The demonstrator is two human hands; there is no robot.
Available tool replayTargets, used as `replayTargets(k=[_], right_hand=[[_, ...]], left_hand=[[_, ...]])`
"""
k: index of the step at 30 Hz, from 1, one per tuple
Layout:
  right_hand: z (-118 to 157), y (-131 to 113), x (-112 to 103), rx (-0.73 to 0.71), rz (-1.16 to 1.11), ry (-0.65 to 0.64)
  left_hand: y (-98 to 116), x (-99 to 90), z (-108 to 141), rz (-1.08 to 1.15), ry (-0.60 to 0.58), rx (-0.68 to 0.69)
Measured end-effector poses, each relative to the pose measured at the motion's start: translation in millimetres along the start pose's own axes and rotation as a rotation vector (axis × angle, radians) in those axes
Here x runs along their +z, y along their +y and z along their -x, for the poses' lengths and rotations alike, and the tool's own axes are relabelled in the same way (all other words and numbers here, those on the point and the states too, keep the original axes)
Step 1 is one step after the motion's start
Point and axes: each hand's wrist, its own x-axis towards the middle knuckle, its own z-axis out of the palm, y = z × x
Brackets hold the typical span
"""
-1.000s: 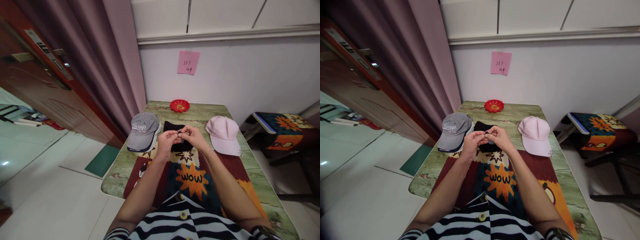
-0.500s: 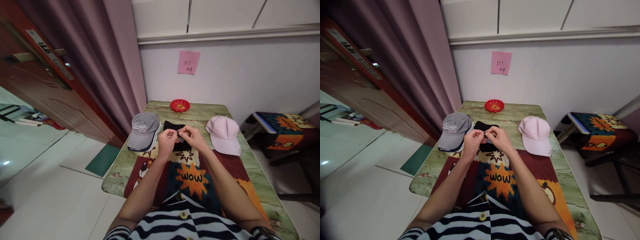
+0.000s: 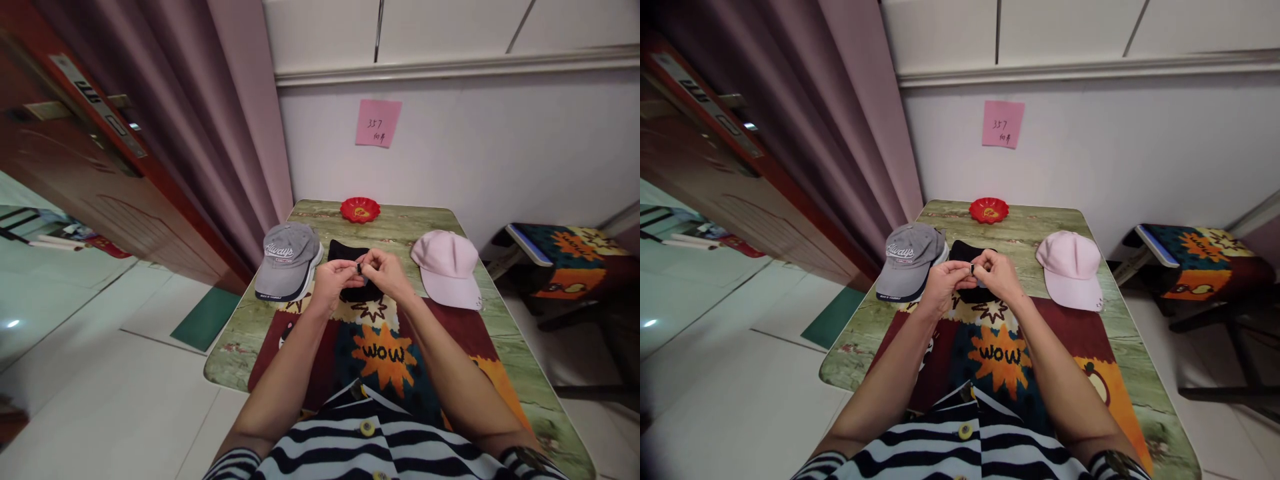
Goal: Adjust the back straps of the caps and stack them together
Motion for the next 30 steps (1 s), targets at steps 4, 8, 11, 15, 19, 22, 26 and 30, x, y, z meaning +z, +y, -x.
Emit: replayTargets(k=[4, 8, 11, 15, 19, 22, 26, 30], right_hand=[[-0.5, -0.3, -1.2, -0.015, -0.002, -0.005], [0.0, -2.2, -3.0, -0.027, 0.037, -0.013], [0.5, -3.8, -4.6, -0.043, 0.080, -0.027], [1.1, -6.0, -6.1, -0.077, 0.147, -0.017], [1.6, -10.1, -6.2, -0.115, 0.186, -0.007], [2.1, -12.6, -6.4, -0.147, 0.239, -0.013], [3.1, -11.4, -7.9, -0.175, 0.230, -0.060], [3.4, -10.1, -8.6, -0.283, 0.212, -0.150]], left_hand=[[0.1, 0.5, -1.4, -0.096, 0.002, 0.024], [-0.1, 0.3, -5.3, -0.222, 0.014, 0.052], [1.3, 0.5, -6.7, -0.286, 0.011, 0.063], [5.1, 0.6, -5.8, -0.295, -0.011, 0.046], [6.9, -1.3, -5.7, -0.252, -0.032, 0.013], [6.4, -3.6, -6.2, -0.249, -0.045, 0.011], [5.3, -6.1, -6.8, -0.261, -0.058, 0.032], [5.1, -7.0, -7.7, -0.285, -0.054, 0.060]])
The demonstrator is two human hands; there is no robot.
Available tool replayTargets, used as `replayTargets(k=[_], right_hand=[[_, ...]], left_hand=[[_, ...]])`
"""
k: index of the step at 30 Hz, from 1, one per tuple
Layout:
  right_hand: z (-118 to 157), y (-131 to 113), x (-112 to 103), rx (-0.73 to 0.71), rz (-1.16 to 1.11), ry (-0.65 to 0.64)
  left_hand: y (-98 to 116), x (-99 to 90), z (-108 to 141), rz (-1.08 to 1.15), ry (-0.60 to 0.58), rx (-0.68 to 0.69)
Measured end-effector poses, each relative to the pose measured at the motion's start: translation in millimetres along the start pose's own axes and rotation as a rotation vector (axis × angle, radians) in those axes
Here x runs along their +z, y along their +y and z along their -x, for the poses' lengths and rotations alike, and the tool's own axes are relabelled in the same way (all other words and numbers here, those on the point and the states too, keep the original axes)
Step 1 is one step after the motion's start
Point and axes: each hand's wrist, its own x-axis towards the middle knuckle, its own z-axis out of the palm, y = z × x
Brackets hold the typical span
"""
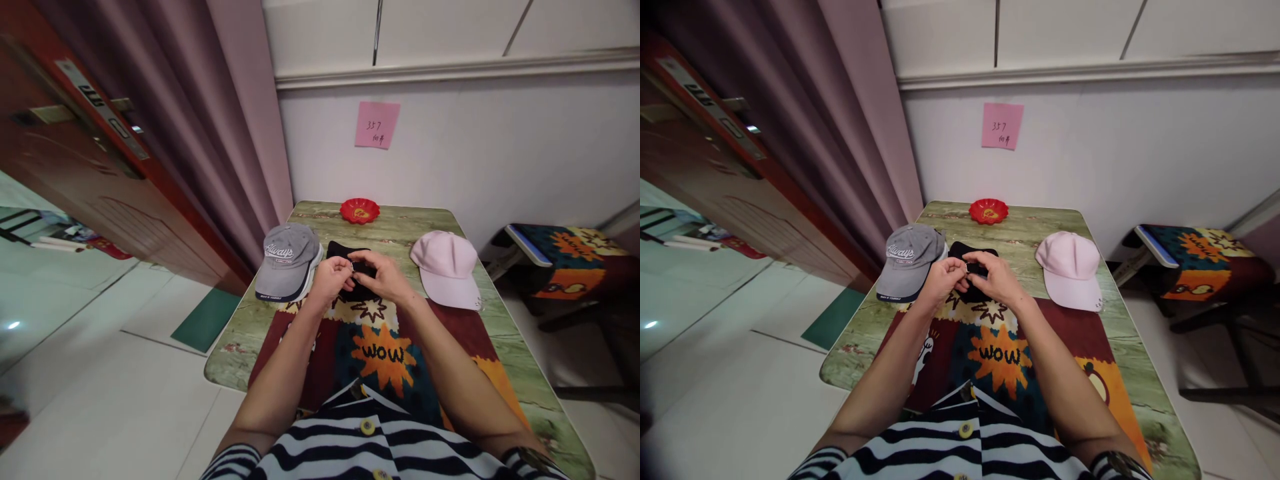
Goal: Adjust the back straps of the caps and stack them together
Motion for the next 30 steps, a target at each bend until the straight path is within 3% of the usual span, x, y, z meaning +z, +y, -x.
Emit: replayTargets(k=[5, 11, 19, 26, 30], right_hand=[[-0.5, -1.9, 1.5, -0.012, 0.106, 0.038], [2.7, 1.7, -0.5, 0.050, 0.119, 0.136], [3.8, 8.4, -0.7, 0.009, 0.133, 0.122], [10.7, 11.7, -7.9, 0.124, 0.140, 0.060], [11.8, 15.2, -6.4, 0.127, 0.111, 0.009]], left_hand=[[1.0, -1.2, -0.4, -0.050, 0.016, 0.015], [3.5, -11.9, -0.2, -0.107, 0.147, 0.002], [-3.2, -25.6, -7.7, -0.215, 0.263, 0.089], [-3.1, -32.0, -8.6, -0.195, 0.223, 0.111], [-0.8, -35.8, -7.9, -0.356, 0.262, 0.187]])
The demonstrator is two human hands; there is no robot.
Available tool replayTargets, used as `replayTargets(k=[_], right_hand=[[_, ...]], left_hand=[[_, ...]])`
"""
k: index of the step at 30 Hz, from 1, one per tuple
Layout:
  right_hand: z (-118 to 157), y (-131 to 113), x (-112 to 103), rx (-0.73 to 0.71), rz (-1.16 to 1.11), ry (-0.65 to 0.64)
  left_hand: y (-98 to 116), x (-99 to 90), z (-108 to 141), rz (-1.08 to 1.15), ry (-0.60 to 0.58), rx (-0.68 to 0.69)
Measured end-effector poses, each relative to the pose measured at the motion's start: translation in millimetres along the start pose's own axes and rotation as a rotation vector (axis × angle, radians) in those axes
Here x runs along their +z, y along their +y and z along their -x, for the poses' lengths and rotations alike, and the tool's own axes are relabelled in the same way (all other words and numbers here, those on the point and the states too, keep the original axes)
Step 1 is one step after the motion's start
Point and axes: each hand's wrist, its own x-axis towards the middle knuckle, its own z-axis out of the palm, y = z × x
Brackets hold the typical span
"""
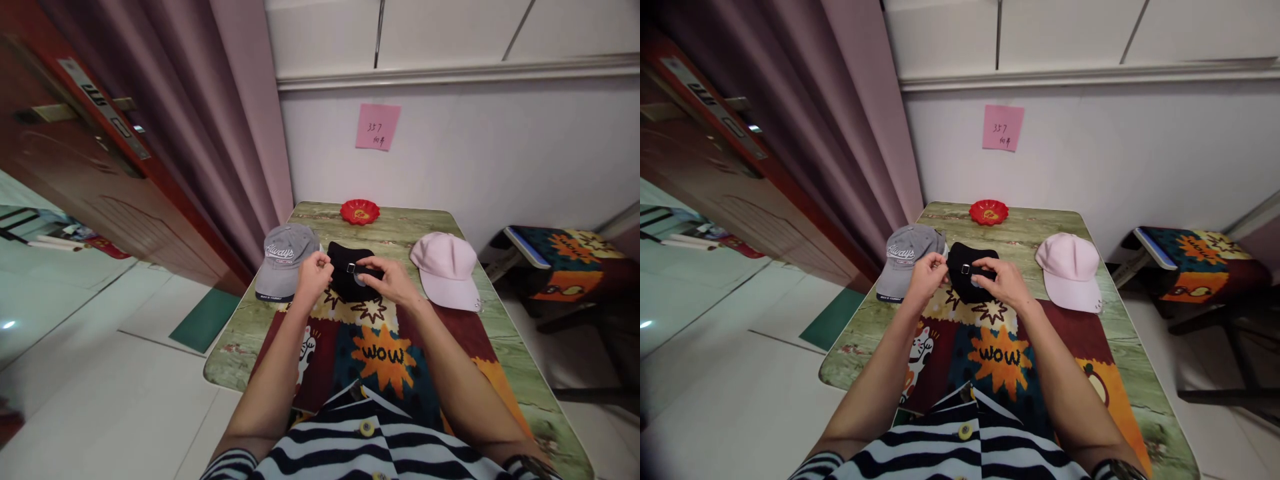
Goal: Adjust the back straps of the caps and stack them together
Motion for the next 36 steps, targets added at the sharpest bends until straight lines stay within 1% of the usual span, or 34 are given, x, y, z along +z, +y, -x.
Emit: replayTargets(k=[2, 3, 4, 5, 7, 8, 10, 13, 15, 19, 25, 27, 29, 31, 32, 34, 36], right_hand=[[-1.2, 0.1, 2.0, -0.017, -0.014, 0.014], [-2.0, -0.5, 2.9, -0.024, -0.024, 0.021], [-2.8, -1.4, 3.7, -0.031, -0.035, 0.027], [-3.5, -2.6, 4.2, -0.036, -0.046, 0.031], [-4.7, -5.2, 4.6, -0.048, -0.062, 0.026], [-5.1, -6.4, 4.5, -0.051, -0.064, 0.024], [-5.3, -8.2, 4.4, -0.050, -0.063, 0.020], [-5.2, -9.1, 4.6, -0.042, -0.066, 0.007], [-4.9, -9.0, 4.6, -0.040, -0.065, 0.002], [-3.0, -7.0, 3.8, -0.028, -0.038, 0.004], [1.2, -5.1, 4.1, -0.021, 0.004, 0.025], [1.7, -3.8, 1.4, -0.013, -0.028, 0.008], [2.8, 0.9, -5.0, -0.010, -0.109, -0.009], [5.2, 9.4, -13.9, 0.010, -0.197, 0.010], [6.9, 14.5, -18.5, 0.029, -0.227, 0.036], [11.2, 23.3, -25.8, 0.066, -0.251, 0.071], [15.5, 27.1, -28.4, 0.080, -0.236, 0.057]], left_hand=[[5.0, -2.5, 1.4, -0.142, 0.047, 0.150], [8.7, -3.4, 2.4, -0.203, 0.038, 0.238], [12.7, -3.8, 3.3, -0.250, -0.007, 0.322], [16.6, -3.8, 4.1, -0.282, -0.083, 0.392], [22.9, -2.7, 4.8, -0.324, -0.250, 0.462], [24.8, -2.1, 4.8, -0.338, -0.307, 0.461], [25.7, -1.1, 3.9, -0.323, -0.369, 0.397], [22.1, -1.5, 1.6, -0.212, -0.424, 0.267], [18.7, -2.5, -0.4, -0.161, -0.447, 0.240], [12.3, -4.5, -4.3, -0.168, -0.432, 0.280], [5.1, -1.7, -6.0, -0.180, -0.364, 0.350], [4.9, -2.4, -6.6, -0.168, -0.355, 0.377], [5.0, -7.1, -8.3, -0.159, -0.374, 0.397], [4.5, -15.5, -11.0, -0.156, -0.375, 0.407], [3.8, -20.4, -12.6, -0.153, -0.351, 0.409], [2.0, -29.6, -15.1, -0.142, -0.266, 0.416], [1.5, -35.2, -15.4, -0.138, -0.206, 0.429]])
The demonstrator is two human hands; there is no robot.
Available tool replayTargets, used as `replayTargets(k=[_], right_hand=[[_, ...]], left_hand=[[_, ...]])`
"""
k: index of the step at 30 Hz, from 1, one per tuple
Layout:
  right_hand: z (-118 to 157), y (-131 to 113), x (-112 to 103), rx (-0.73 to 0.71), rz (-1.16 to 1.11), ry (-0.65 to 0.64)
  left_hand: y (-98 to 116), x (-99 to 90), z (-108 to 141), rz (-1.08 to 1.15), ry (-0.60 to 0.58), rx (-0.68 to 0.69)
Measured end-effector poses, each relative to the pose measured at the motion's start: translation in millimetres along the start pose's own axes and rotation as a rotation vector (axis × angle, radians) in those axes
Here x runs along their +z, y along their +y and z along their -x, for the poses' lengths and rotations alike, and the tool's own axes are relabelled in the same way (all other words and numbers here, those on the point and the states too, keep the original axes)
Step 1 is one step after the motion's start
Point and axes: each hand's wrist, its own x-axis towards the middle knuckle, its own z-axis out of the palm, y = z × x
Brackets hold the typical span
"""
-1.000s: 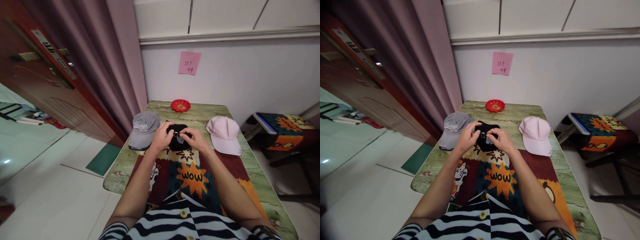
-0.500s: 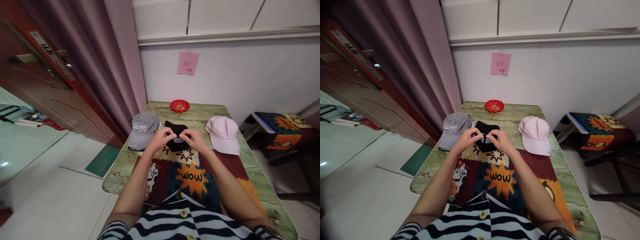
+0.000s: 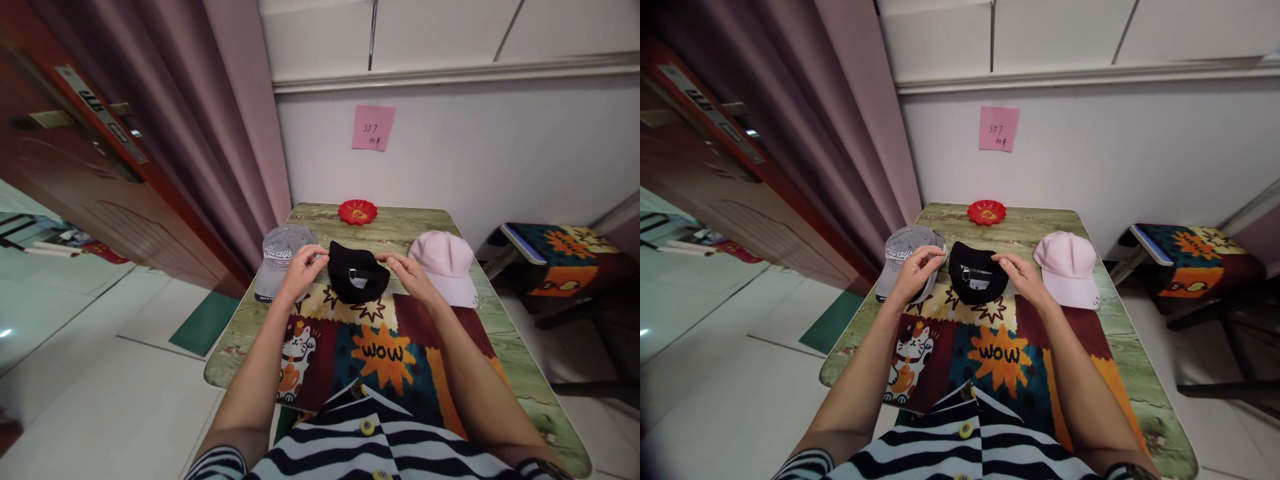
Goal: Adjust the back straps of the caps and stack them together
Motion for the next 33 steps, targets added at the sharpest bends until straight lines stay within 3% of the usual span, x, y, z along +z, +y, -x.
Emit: replayTargets(k=[2, 5, 9, 14, 17, 19, 22, 27, 33], right_hand=[[3.4, -1.3, 3.0, -0.009, 0.025, -0.045], [5.6, -7.9, 15.0, -0.025, 0.033, -0.104], [3.3, -14.7, 28.9, -0.028, 0.053, -0.077], [-1.6, -19.3, 34.0, -0.079, 0.020, -0.082], [-2.4, -22.5, 33.9, -0.077, 0.049, -0.071], [-2.0, -25.6, 33.5, -0.072, 0.082, -0.046], [-2.0, -29.7, 35.3, -0.158, 0.180, -0.018], [-6.0, -25.9, 49.4, -0.365, 0.411, 0.069], [-7.2, -20.9, 61.3, -0.372, 0.444, 0.165]], left_hand=[[3.6, -0.1, 1.8, -0.020, -0.015, 0.004], [16.3, 8.2, 5.1, -0.108, -0.132, 0.081], [31.3, 25.0, 8.4, -0.246, -0.237, 0.240], [31.2, 37.1, 8.9, -0.332, -0.260, 0.269], [27.4, 37.1, 8.1, -0.284, -0.207, 0.262], [24.8, 35.2, 7.8, -0.225, -0.125, 0.190], [21.0, 33.6, 9.3, -0.057, -0.030, -0.059], [18.8, 40.9, 15.5, 0.381, -0.127, -0.424], [26.5, 50.2, 17.6, 0.510, -0.085, -0.648]])
